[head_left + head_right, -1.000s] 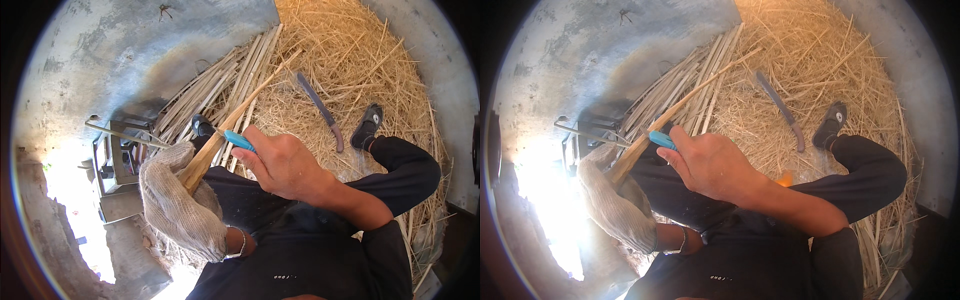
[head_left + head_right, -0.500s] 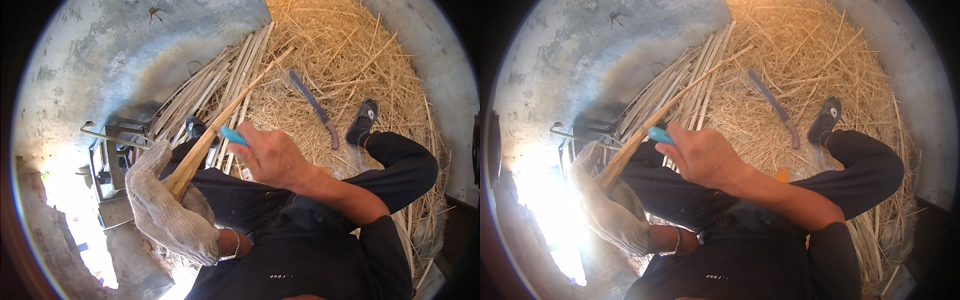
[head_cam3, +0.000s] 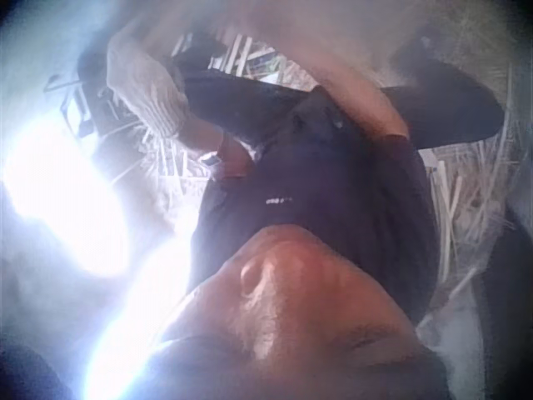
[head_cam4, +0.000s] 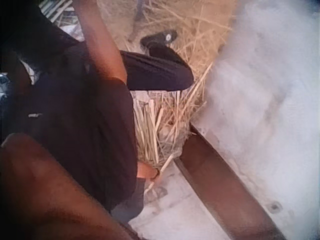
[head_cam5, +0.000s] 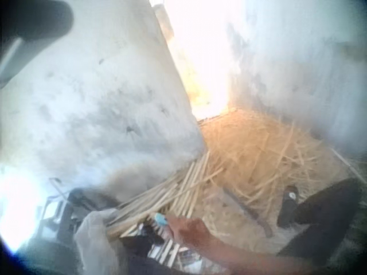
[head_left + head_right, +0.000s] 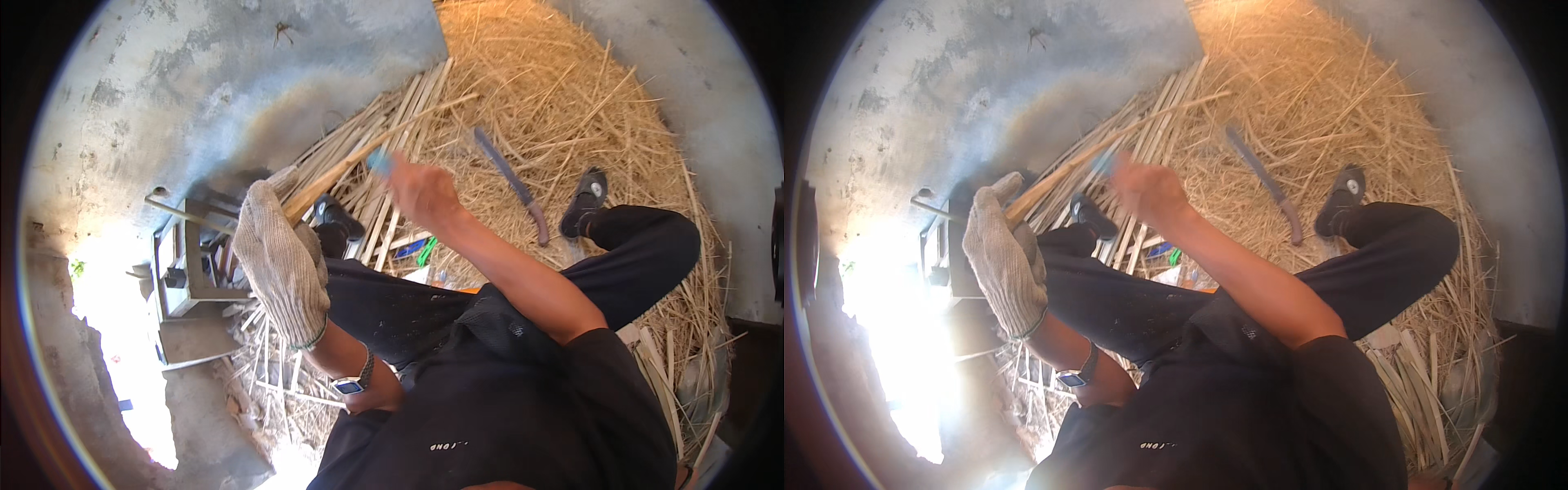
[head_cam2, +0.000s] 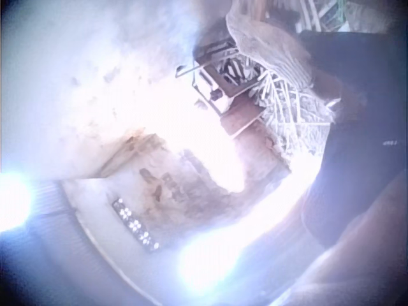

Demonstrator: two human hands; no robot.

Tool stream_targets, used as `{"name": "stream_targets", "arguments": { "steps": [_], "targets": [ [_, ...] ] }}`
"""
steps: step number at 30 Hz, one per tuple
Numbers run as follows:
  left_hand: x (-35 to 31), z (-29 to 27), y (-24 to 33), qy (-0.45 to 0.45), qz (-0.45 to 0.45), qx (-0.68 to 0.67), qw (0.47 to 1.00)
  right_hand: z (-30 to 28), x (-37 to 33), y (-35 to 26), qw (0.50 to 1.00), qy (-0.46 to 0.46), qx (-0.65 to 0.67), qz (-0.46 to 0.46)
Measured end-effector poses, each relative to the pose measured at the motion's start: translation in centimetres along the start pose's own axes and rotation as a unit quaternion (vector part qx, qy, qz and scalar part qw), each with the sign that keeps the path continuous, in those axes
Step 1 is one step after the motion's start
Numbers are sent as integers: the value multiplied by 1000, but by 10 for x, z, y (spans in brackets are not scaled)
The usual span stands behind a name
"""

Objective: The person sits cross-legged on a straw-covered floor and uses a small knife to peel the outer layer off thin bamboo sticks. They hold the sticks with a gloved left hand and scrape the surface with the knife in their right hand, occasionally switching to a larger machete-like tool to split or cut the bamboo.

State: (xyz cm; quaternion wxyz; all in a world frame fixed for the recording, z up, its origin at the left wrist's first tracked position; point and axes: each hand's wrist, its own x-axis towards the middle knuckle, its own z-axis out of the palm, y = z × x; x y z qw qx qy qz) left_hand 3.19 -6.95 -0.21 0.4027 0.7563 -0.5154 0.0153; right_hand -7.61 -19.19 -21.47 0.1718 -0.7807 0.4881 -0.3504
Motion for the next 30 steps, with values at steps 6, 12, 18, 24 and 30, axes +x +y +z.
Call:
{"name": "stream_targets", "arguments": {
  "steps": [6, 12, 18, 24, 30],
  "targets": [
    [8, 29, -24, 49, -46, -217, 974, -61, -78, 162, 969, -10, -37, 243],
    [-15, 24, -6, 89, -116, -211, 966, -110, -39, -37, 969, -75, 237, 2],
    [-22, 23, 12, 114, -139, -211, 961, -88, -26, -64, 989, -44, 141, -13],
    [-19, 33, 27, 115, -184, -221, 951, -75, -10, 104, 970, -98, -138, 173],
    [-14, 33, 40, 146, -261, -186, 936, -120, -13, 46, 975, -66, 123, 175]
  ]
}}
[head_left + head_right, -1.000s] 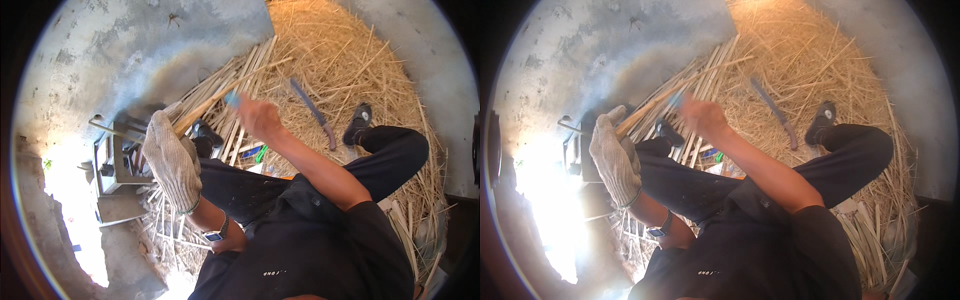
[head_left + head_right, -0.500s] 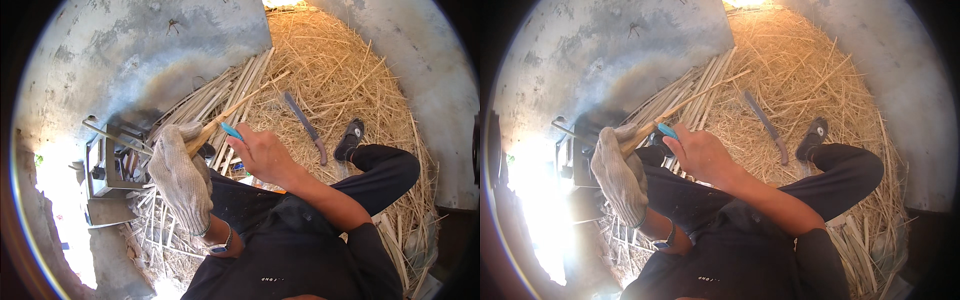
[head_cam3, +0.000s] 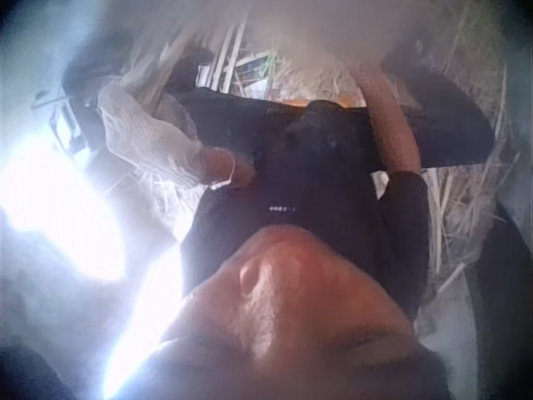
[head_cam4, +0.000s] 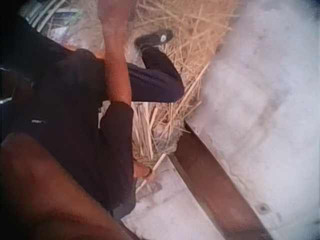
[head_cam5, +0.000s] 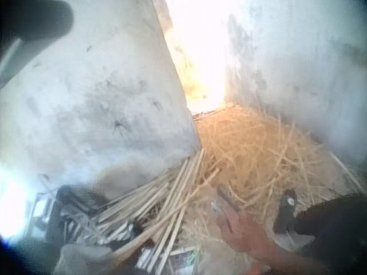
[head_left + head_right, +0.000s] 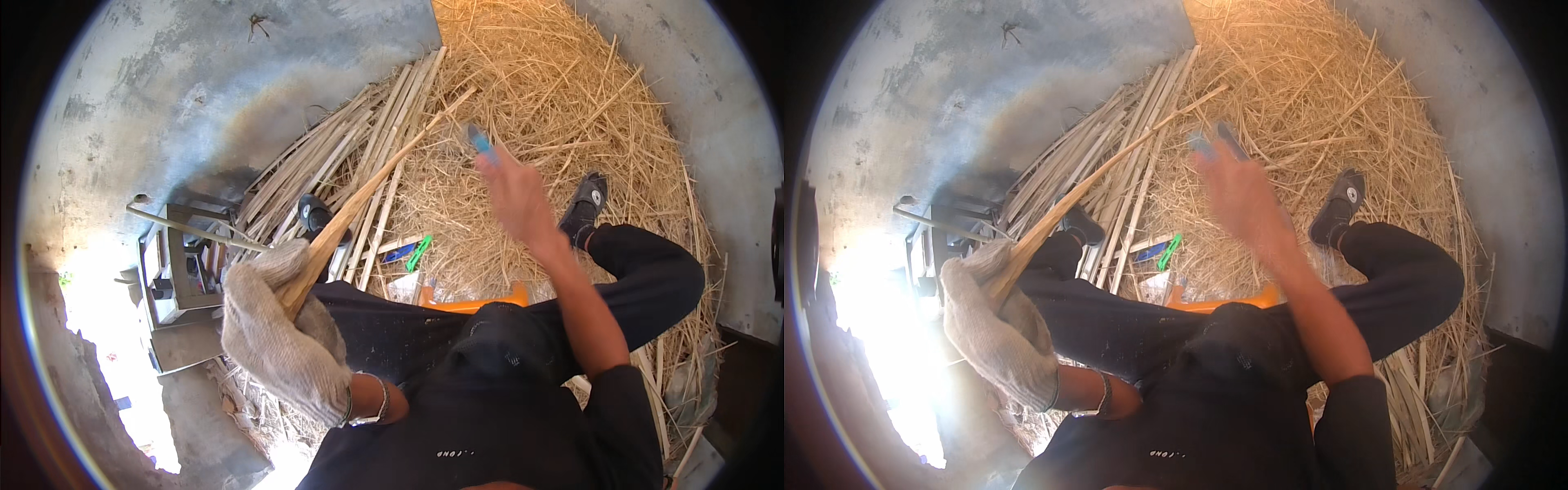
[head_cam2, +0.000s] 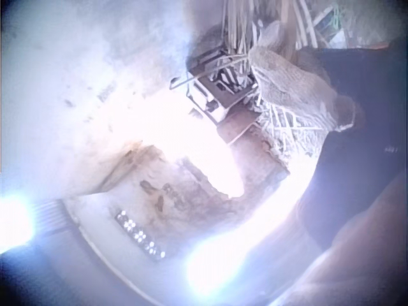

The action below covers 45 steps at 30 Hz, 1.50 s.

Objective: The person sits cross-legged on a straw-covered floor and uses a small knife to peel the outer layer off thin bamboo sticks. They hold the sticks with a gloved left hand and scrape the surface with the knife in their right hand, occasionally switching to a larger machete-like tool to split or cut the bamboo.

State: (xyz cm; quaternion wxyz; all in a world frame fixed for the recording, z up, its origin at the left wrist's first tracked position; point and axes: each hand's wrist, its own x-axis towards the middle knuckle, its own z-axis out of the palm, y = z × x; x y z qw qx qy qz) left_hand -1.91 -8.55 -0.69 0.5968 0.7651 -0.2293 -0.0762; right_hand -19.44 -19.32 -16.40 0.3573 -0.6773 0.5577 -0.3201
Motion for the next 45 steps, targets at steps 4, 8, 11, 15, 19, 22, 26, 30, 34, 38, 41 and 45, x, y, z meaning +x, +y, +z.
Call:
{"name": "stream_targets", "arguments": {
  "steps": [4, 8, 11, 15, 19, 22, 26, 30, 34, 38, 41, 45],
  "targets": [
    [7, 3, -12, -8, 65, -36, 997, 42, -33, -70, 970, -29, 110, -215],
    [9, 3, -18, -14, 84, -43, 995, 67, -32, -83, 969, 0, 83, -232],
    [9, 2, -21, -5, 101, -45, 994, 87, -22, -68, 966, 47, 40, -251],
    [6, 4, -21, -19, 109, -82, 990, 94, 45, 93, 970, 75, -213, -91],
    [12, 2, -32, -21, 127, -119, 985, 34, 17, 85, 981, 86, -103, 137],
    [18, -8, -23, -93, 141, -129, 977, 28, 4, 3, 997, 37, 58, 27],
    [21, -11, -20, -249, 143, -134, 948, 36, -14, -63, 978, -70, 161, -117],
    [34, -20, -39, -159, 251, -4, 955, 49, -28, -91, 963, -66, 156, -211],
    [24, -5, -28, -97, 206, -45, 973, 64, -32, -89, 970, -37, 118, -209],
    [24, 5, -37, -47, 215, -65, 973, 69, -32, -88, 972, -12, 89, -219],
    [17, 21, -32, 13, 162, -73, 984, 80, -17, -75, 968, 31, 44, -247],
    [16, 19, -17, 58, 111, -33, 992, 101, 7, -62, 958, 90, -16, -271]
  ]
}}
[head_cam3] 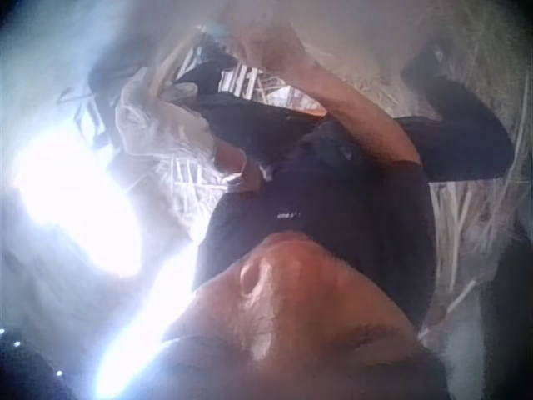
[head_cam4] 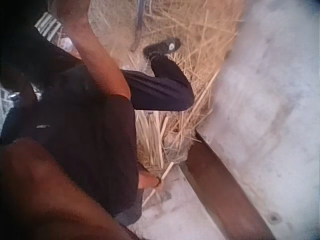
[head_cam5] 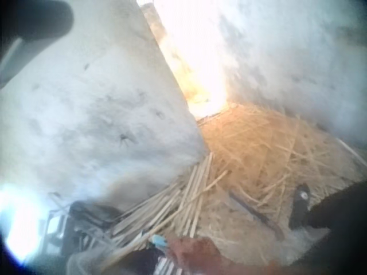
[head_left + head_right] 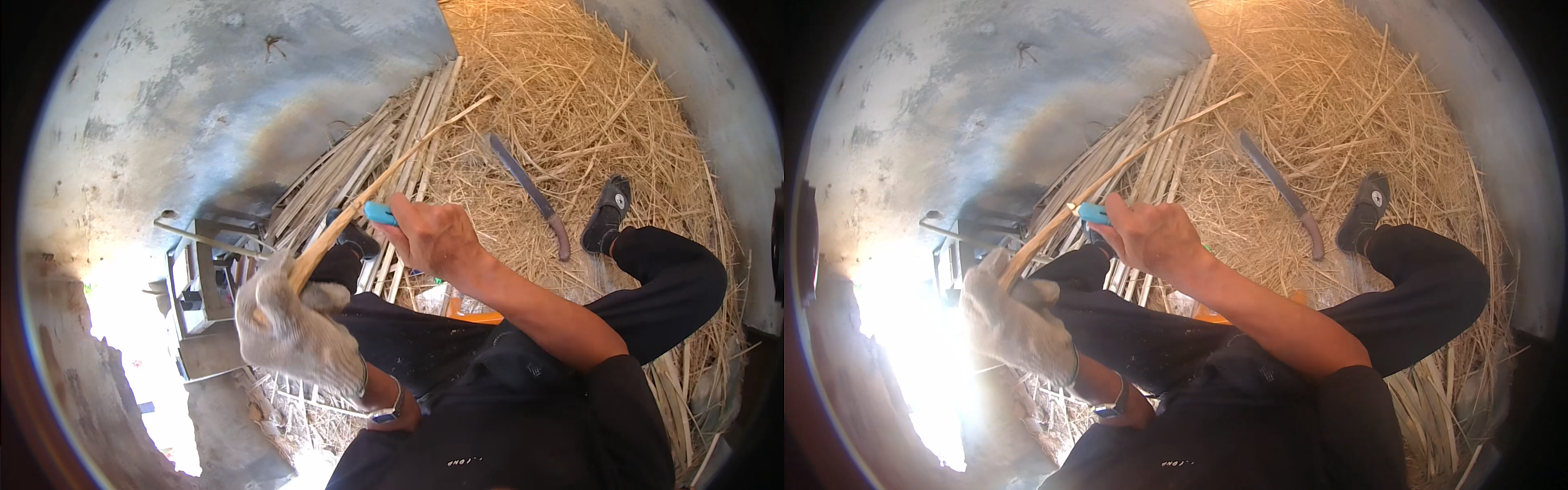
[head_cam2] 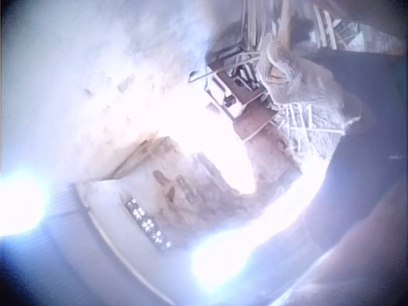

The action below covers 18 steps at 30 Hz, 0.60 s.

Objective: The person sits cross-legged on a straw-covered floor and uses a small knife to peel the outer layer off thin bamboo sticks. They hold the sticks with a gloved left hand and scrape the surface with the knife in their right hand, occasionally switching to a larger machete-like tool to split or cut the bamboo.

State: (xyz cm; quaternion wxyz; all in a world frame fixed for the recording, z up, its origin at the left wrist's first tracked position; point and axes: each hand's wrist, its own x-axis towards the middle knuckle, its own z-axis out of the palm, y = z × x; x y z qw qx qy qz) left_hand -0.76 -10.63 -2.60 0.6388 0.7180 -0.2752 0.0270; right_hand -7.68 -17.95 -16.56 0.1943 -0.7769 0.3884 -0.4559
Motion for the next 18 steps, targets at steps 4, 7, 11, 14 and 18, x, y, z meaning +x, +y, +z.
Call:
{"name": "stream_targets", "arguments": {
  "steps": [4, 7, 11, 14, 18],
  "targets": [
    [12, -7, -13, -18, 27, 29, 999, 21, -4, 35, 994, -27, -64, 80],
    [3, -22, -24, -58, 90, 20, 994, -1, -23, 47, 988, -38, -73, 129],
    [-10, -33, -28, -160, 86, -89, 979, -25, -20, 47, 989, -37, -2, 144],
    [-4, -34, -13, -246, 124, -119, 954, -48, -22, 35, 980, -31, 61, 186],
    [0, -51, -11, -242, 304, -32, 921, -75, -25, 0, 968, -61, 125, 211]
  ]
}}
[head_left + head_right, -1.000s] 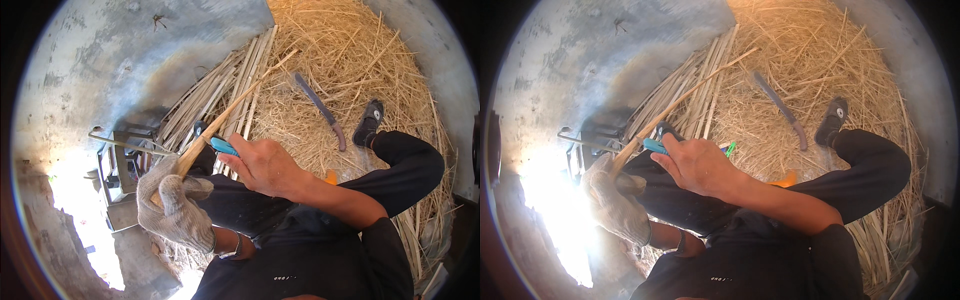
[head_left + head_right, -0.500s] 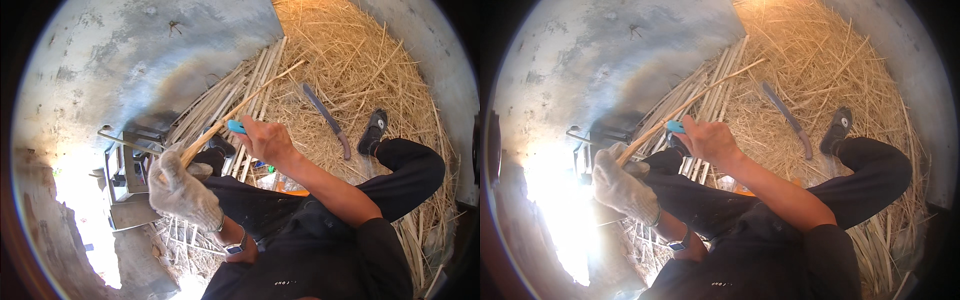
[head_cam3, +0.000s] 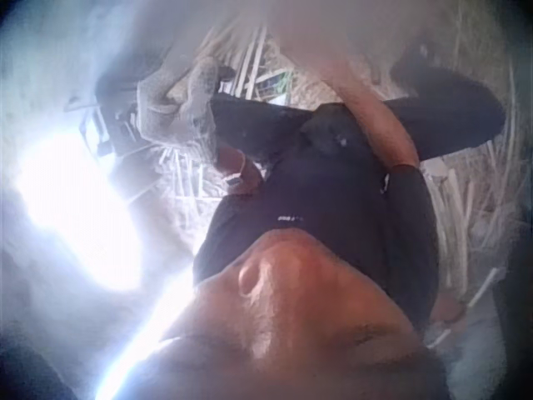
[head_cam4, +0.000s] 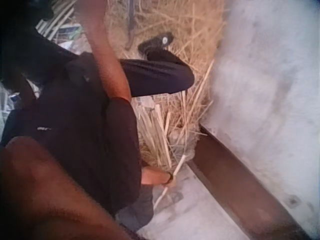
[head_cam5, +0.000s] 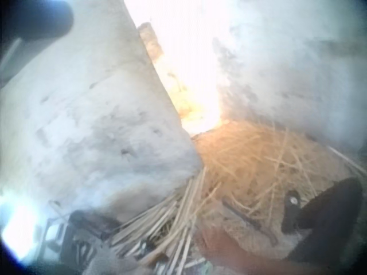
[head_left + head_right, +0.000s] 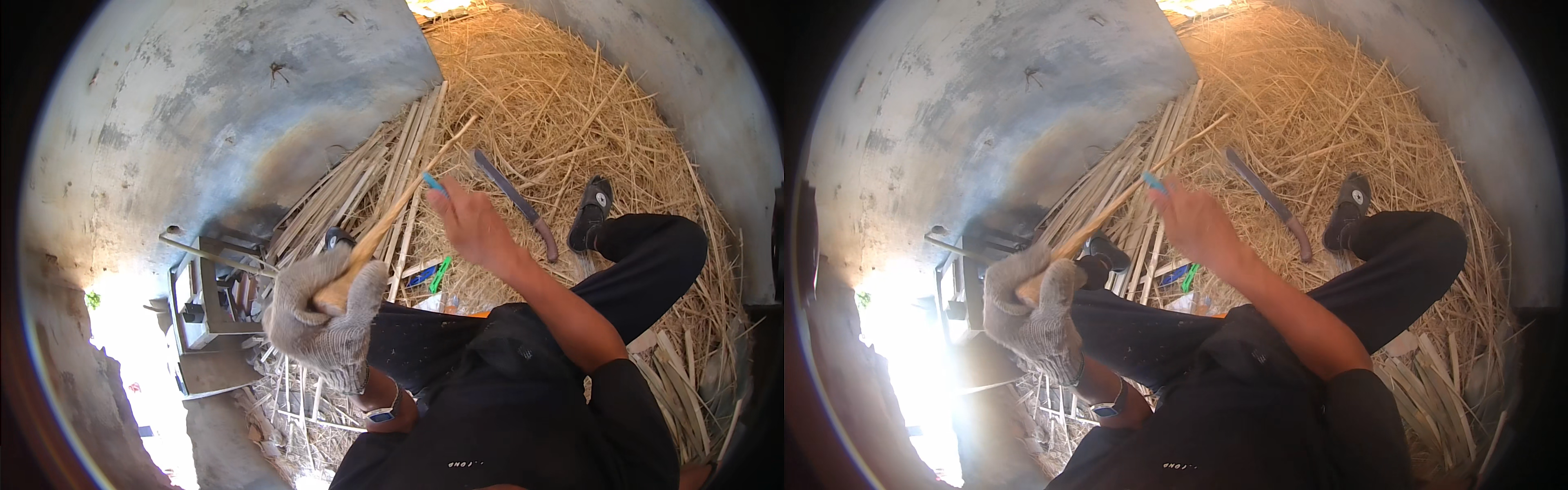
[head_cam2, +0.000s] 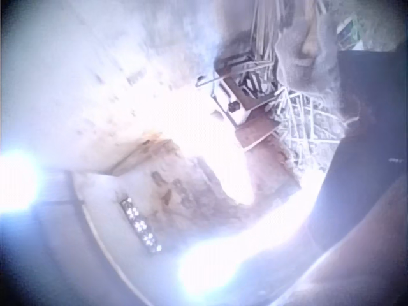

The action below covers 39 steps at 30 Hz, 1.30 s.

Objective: The person sits cross-legged on a straw-covered floor and uses a small knife to peel the outer layer off thin bamboo sticks. They hold the sticks with a gloved left hand and scrape the surface with the knife in their right hand, occasionally switching to a larger machete-like tool to split or cut the bamboo.

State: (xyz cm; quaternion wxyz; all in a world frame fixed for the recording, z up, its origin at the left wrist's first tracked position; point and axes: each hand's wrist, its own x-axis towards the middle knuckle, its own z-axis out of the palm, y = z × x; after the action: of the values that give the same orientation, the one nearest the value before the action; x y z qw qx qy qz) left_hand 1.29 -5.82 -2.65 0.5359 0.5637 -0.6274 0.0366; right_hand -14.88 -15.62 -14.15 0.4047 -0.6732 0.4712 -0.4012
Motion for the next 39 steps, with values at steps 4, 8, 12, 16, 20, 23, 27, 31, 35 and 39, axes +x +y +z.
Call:
{"name": "stream_targets", "arguments": {
  "steps": [4, 8, 12, 16, 20, 23, 27, 31, 35, 39],
  "targets": [
    [-9, 16, 4, 63, -65, 57, 994, 8, -28, -27, 992, -6, 47, -121],
    [-3, 26, 9, 49, -38, 19, 998, 7, -29, -23, 995, -16, 8, -99],
    [2, 30, 5, 15, 58, 19, 998, 19, -26, -9, 989, 34, -57, -135],
    [2, 18, 3, 74, -81, 28, 994, 39, 18, 38, 979, -25, -192, -66],
    [-3, 27, 1, 68, -58, 24, 996, -45, 10, 234, 931, 4, -324, 168],
    [2, 32, -6, 97, -154, -29, 983, -42, 5, 155, 969, 39, -76, 233],
    [4, 24, -14, 95, -99, -51, 989, -10, 15, 39, 996, -80, 36, 30],
    [8, 32, -18, 78, -68, -64, 993, 7, 14, 21, 992, -58, -43, -106],
    [4, 32, -26, 104, -76, -52, 990, 26, 15, 30, 993, -35, -67, -91],
    [-2, 30, -36, 92, -53, 6, 994, 46, 29, 57, 979, 10, -104, -173]
  ]
}}
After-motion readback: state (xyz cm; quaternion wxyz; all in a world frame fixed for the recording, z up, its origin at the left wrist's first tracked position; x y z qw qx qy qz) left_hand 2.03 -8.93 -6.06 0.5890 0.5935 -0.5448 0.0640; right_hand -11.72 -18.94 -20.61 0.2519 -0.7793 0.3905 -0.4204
